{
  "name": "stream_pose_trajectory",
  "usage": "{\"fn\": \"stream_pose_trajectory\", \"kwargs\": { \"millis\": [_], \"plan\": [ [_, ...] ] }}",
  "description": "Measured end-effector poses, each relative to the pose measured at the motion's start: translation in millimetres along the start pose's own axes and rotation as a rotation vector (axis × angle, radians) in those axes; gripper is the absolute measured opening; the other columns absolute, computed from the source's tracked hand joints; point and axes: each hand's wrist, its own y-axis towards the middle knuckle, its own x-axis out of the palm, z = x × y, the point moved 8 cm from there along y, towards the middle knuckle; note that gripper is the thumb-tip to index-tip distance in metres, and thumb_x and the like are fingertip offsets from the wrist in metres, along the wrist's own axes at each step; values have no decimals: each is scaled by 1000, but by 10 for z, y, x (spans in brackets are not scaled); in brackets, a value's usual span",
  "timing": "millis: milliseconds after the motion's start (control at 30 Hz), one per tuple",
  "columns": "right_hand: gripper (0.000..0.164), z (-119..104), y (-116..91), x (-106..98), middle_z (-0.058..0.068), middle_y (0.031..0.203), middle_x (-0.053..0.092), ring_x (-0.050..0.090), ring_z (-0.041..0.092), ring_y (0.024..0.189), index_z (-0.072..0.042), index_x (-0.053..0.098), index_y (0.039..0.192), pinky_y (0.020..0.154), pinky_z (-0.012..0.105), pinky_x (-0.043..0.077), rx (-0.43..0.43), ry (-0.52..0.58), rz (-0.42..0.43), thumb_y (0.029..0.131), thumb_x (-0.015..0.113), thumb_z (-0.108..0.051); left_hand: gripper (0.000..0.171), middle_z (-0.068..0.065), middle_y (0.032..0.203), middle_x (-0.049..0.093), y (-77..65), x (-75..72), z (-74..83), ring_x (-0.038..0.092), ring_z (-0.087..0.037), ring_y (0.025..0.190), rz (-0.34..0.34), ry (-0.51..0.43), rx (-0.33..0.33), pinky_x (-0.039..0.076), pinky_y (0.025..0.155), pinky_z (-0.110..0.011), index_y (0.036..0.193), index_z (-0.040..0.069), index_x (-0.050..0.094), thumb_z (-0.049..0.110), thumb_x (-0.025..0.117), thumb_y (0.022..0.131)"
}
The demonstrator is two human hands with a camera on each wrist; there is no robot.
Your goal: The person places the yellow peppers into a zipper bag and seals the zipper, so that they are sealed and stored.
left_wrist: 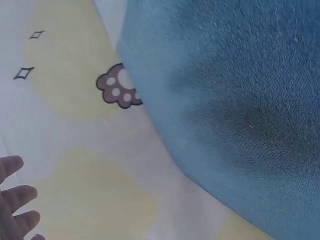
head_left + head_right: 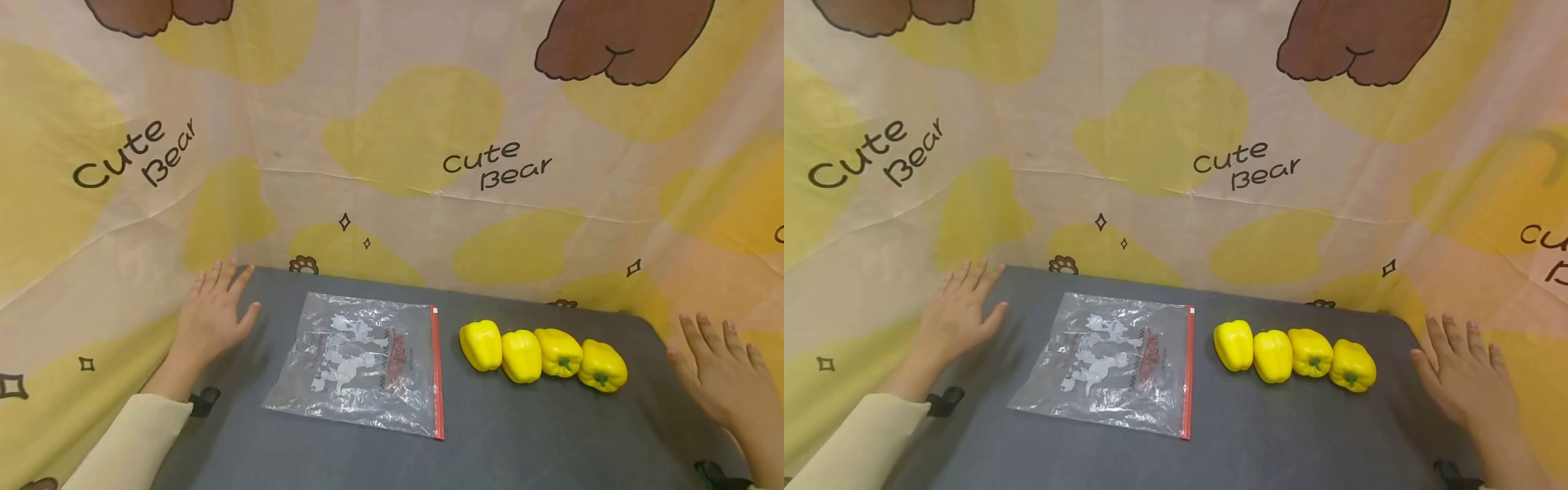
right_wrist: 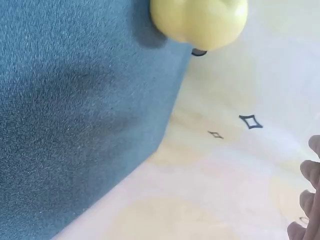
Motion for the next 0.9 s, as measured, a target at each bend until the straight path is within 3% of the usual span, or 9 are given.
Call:
{"fn": "stream_pose_trajectory", "kwargs": {
  "millis": [167,333,433,533,667,767,800,900],
  "plan": [
    [73,-103,-49,-61,27,155,-8,-19,51,139,-16,-10,154,109,65,-17,-16,0,9,102,30,-48,65,-29,150,33,-57,-102,108,27,-50,139,14,-3,15,19,113,-61,143,6,43,38,56,89],
    [71,-283,-116,-173,30,156,0,-13,52,141,-14,-3,155,111,64,-12,-39,5,61,102,32,-45,63,-28,144,43,-131,-210,255,32,-48,137,59,4,45,24,111,-61,141,7,47,37,58,86],
    [70,-416,-171,-264,33,155,11,-3,54,142,-12,6,156,115,61,-6,-68,17,126,102,38,-43,62,-26,141,48,-164,-256,346,36,-47,135,88,-1,64,28,110,-60,139,8,50,37,59,84],
    [68,-553,-216,-361,36,147,29,16,57,137,-7,21,153,116,60,5,-94,39,200,99,46,-41,61,-25,138,52,-198,-297,432,41,-48,132,120,-31,78,33,106,-59,136,9,52,36,61,82],
    [56,-750,-262,-518,36,124,51,44,56,110,0,48,136,97,65,30,-137,122,340,91,63,-30,59,-23,135,55,-236,-332,538,46,-47,127,152,-91,92,39,101,-58,133,10,55,35,63,81],
    [47,-866,-304,-590,34,113,56,48,54,97,2,56,125,84,63,33,-153,230,407,85,68,-20,57,-21,132,58,-251,-331,619,50,-45,125,155,-131,98,43,96,-58,132,10,56,34,64,81],
    [46,-900,-318,-607,34,112,56,49,52,96,2,57,123,82,62,34,-148,261,418,84,69,-19,57,-20,132,58,-253,-323,646,50,-44,124,150,-142,98,44,95,-58,133,10,56,34,64,81],
    [42,-981,-349,-629,30,109,58,54,35,95,1,61,120,83,37,44,-110,343,427,83,71,-16,57,-18,133,58,-260,-286,726,51,-41,124,124,-163,94,46,92,-58,133,11,55,35,63,82]
  ]
}}
